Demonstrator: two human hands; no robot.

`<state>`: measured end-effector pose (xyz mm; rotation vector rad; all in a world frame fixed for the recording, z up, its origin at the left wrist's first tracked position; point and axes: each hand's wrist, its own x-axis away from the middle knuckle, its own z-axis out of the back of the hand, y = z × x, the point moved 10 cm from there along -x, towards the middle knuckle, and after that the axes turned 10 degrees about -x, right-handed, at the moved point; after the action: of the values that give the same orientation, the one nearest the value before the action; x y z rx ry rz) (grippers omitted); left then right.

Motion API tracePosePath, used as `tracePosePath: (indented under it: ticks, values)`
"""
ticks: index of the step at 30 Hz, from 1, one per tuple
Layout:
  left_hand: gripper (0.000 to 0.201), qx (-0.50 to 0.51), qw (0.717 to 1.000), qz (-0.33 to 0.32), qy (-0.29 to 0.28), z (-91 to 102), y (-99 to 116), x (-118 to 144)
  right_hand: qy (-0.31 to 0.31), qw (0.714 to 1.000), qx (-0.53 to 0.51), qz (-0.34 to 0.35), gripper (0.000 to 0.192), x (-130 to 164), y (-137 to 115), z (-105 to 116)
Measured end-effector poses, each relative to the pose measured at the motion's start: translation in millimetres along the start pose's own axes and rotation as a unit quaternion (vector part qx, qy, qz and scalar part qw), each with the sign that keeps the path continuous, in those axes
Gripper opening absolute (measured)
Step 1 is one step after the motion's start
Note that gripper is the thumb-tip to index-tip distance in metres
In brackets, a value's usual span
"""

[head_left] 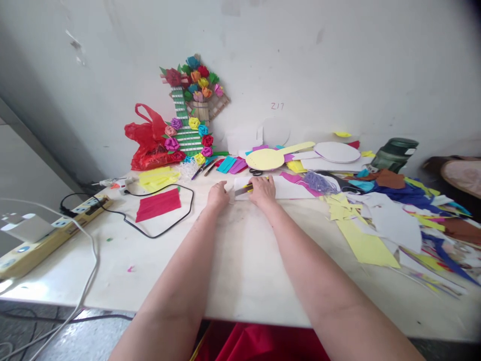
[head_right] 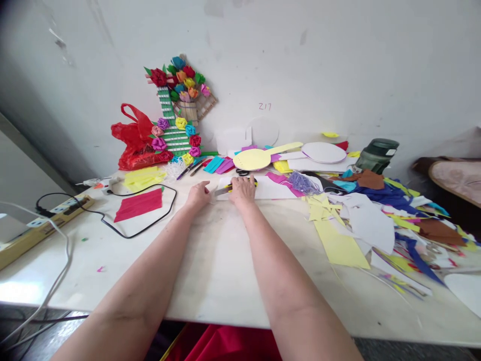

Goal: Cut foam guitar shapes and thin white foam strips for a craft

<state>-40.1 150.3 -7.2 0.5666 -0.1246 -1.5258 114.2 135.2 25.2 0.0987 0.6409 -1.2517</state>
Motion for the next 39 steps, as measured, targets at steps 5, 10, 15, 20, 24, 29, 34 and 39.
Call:
tracePosePath:
  ticks: [5, 10, 15, 20, 24, 29, 34, 39]
  values:
    - [0.050, 0.253, 0.966, 0.048, -0.012, 3.5, -11, 3, 0.072, 0.997, -0.031, 0.004, 0.034, 1, -3, 19]
    - [0.039, 0.350, 0.930, 0.107, 0.027, 9.6, -24, 6, 0.078, 0.996, -0.050, -0.005, 0.034, 1, -10, 23]
    - [0.024, 0.364, 0.925, 0.098, 0.043, 13.4, -22, 7, 0.106, 0.993, -0.054, 0.010, 0.031, 0, -22, 33]
    - [0.027, 0.426, 0.905, 0.002, -0.005, 13.1, 2, 9, 0.108, 0.993, -0.048, 0.031, 0.029, 2, -31, 37]
    - [0.028, 0.466, 0.877, -0.087, -0.079, 9.8, 27, 15, 0.096, 0.991, -0.088, 0.002, 0.030, -1, -30, 34]
    - [0.042, 0.558, 0.805, -0.105, -0.173, 2.5, 49, 21, 0.074, 0.965, -0.241, -0.073, 0.028, -10, -19, 21]
    - [0.045, 0.569, 0.775, -0.050, -0.269, -17.1, 59, 35, 0.086, 0.905, -0.395, -0.131, 0.028, -11, -15, 9]
    - [0.021, 0.525, 0.817, -0.040, -0.236, -15.0, 53, 30, 0.094, 0.900, -0.417, -0.081, 0.032, -12, -31, 19]
